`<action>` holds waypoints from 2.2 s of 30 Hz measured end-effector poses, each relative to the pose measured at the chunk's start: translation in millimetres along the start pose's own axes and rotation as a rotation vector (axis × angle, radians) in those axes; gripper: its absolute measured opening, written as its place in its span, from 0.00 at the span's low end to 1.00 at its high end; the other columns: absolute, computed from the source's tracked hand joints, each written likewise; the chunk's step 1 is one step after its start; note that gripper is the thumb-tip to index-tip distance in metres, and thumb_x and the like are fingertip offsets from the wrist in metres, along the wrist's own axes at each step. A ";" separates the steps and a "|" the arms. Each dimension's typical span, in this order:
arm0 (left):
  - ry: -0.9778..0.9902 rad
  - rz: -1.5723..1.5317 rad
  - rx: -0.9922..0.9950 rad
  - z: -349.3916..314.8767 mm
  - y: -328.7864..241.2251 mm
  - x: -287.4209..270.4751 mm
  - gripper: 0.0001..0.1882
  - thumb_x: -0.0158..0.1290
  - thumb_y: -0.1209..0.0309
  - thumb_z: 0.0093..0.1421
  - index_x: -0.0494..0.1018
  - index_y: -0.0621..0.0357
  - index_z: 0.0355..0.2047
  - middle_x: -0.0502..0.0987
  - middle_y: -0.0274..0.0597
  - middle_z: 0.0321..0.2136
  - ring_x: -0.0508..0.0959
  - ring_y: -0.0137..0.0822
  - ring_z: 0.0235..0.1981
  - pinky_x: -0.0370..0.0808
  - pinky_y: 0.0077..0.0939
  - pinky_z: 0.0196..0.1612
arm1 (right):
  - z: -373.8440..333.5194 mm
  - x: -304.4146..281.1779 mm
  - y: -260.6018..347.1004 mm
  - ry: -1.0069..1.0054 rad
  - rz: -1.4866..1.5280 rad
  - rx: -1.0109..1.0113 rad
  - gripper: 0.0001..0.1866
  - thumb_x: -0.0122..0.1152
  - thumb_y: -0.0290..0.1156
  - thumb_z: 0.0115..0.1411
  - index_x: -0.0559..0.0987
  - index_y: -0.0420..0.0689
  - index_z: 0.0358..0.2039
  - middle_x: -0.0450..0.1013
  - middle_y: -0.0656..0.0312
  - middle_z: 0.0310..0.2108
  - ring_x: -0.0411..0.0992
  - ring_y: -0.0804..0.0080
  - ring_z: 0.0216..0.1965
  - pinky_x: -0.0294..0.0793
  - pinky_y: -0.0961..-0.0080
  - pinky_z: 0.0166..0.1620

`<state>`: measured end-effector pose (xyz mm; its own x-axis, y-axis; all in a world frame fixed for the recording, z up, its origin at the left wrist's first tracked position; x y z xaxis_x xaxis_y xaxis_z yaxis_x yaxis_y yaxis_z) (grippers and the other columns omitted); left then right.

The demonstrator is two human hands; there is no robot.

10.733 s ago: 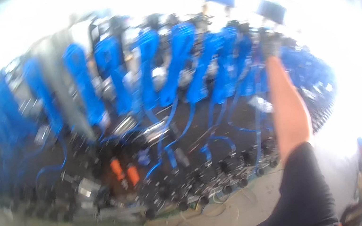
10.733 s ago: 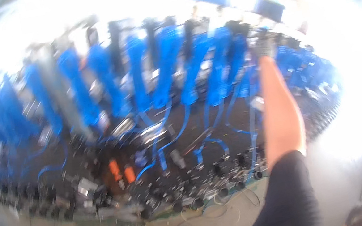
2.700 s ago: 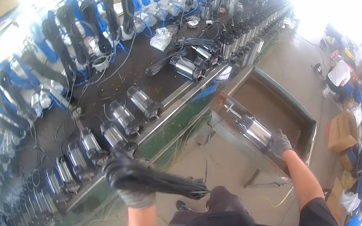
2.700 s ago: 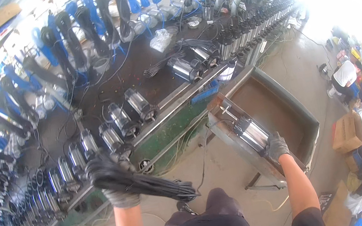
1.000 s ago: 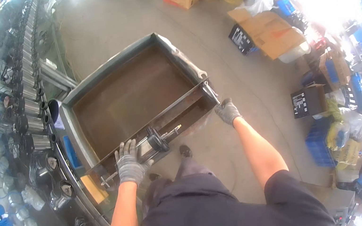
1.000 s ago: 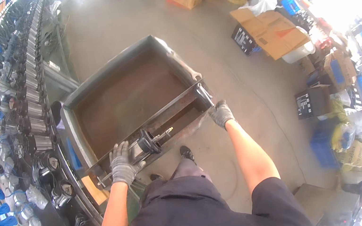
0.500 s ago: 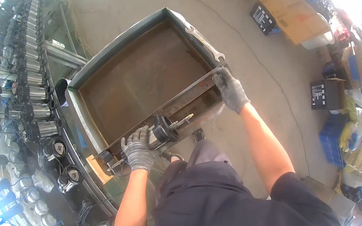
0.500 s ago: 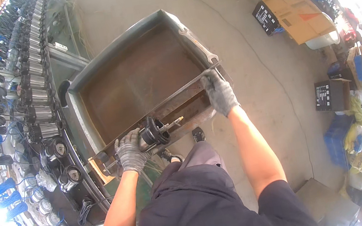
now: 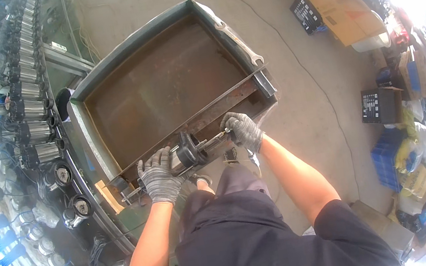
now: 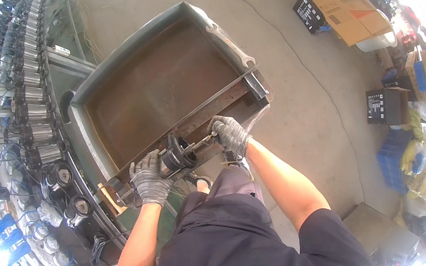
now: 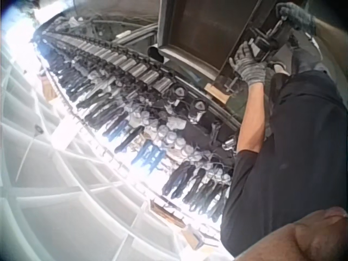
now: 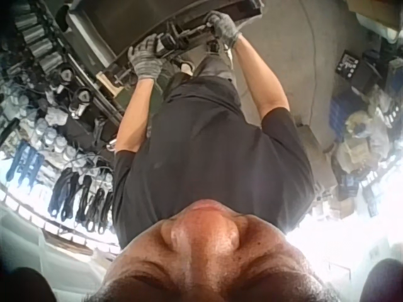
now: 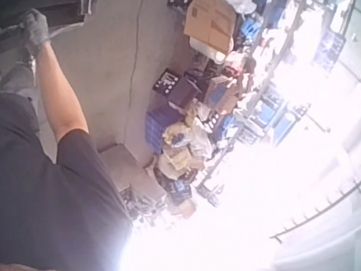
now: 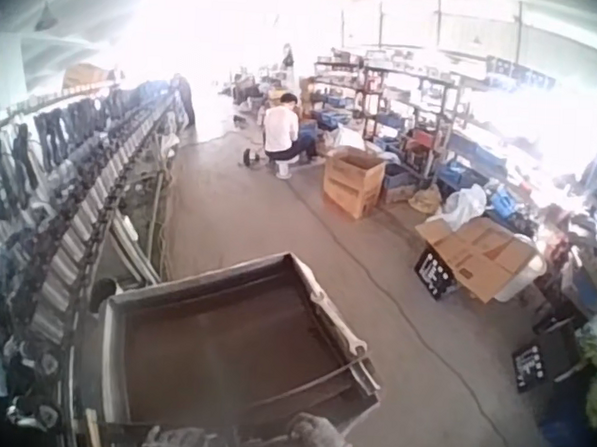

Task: The person picks up a submersible pump and its power cable, carries it to a water tank, submerses the pump into the water by its handle, and then removes it from the tank.

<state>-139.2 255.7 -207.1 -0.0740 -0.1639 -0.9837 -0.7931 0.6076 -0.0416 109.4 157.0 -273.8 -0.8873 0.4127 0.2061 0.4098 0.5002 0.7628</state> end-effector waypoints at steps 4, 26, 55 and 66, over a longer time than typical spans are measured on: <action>-0.028 -0.046 0.009 -1.8 0.9 1.3 0.49 0.68 0.39 0.41 0.70 0.42 0.63 0.75 0.33 0.58 0.73 0.39 0.58 0.55 0.49 0.70 | 6.0 -0.5 -2.9 0.039 -0.062 0.000 0.13 0.44 0.32 0.63 0.78 0.42 0.30 0.68 0.67 0.19 0.66 0.79 0.20 0.65 0.79 0.22; -0.231 -0.123 0.053 -9.2 -11.5 -16.7 0.55 0.73 0.39 0.31 0.71 0.52 0.59 0.79 0.39 0.50 0.75 0.43 0.55 0.61 0.48 0.65 | -14.4 -43.7 43.3 0.077 -0.219 0.005 0.08 0.47 0.34 0.69 0.74 0.47 0.42 0.68 0.66 0.24 0.69 0.78 0.24 0.68 0.75 0.24; -0.256 -1.326 -0.505 5.8 33.1 -239.8 0.17 0.62 0.56 0.65 0.79 0.57 0.42 0.77 0.29 0.23 0.66 0.17 0.15 0.60 0.13 0.17 | 38.4 -39.1 191.3 -0.385 -1.192 -0.485 0.16 0.56 0.46 0.69 0.76 0.46 0.42 0.79 0.47 0.37 0.77 0.42 0.41 0.76 0.51 0.45; -0.110 -1.194 -0.566 121.1 92.3 -96.3 0.15 0.61 0.65 0.65 0.76 0.63 0.46 0.80 0.39 0.30 0.78 0.25 0.20 0.76 0.17 0.20 | 112.9 -33.1 126.3 -0.348 -1.134 -0.508 0.15 0.52 0.44 0.69 0.78 0.45 0.36 0.79 0.50 0.33 0.78 0.46 0.36 0.76 0.51 0.42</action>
<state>-132.1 421.7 -137.4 0.8682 -0.2881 -0.4040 -0.4792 -0.2754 -0.8334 214.4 292.4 -253.5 -0.5517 0.1642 -0.8178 -0.7263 0.3875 0.5678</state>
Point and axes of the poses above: each hand's wrist, its own z-axis towards the middle knuckle, its own x-axis out of the palm, y = z × x, the point moved 8 cm from there along z, towards the middle knuckle
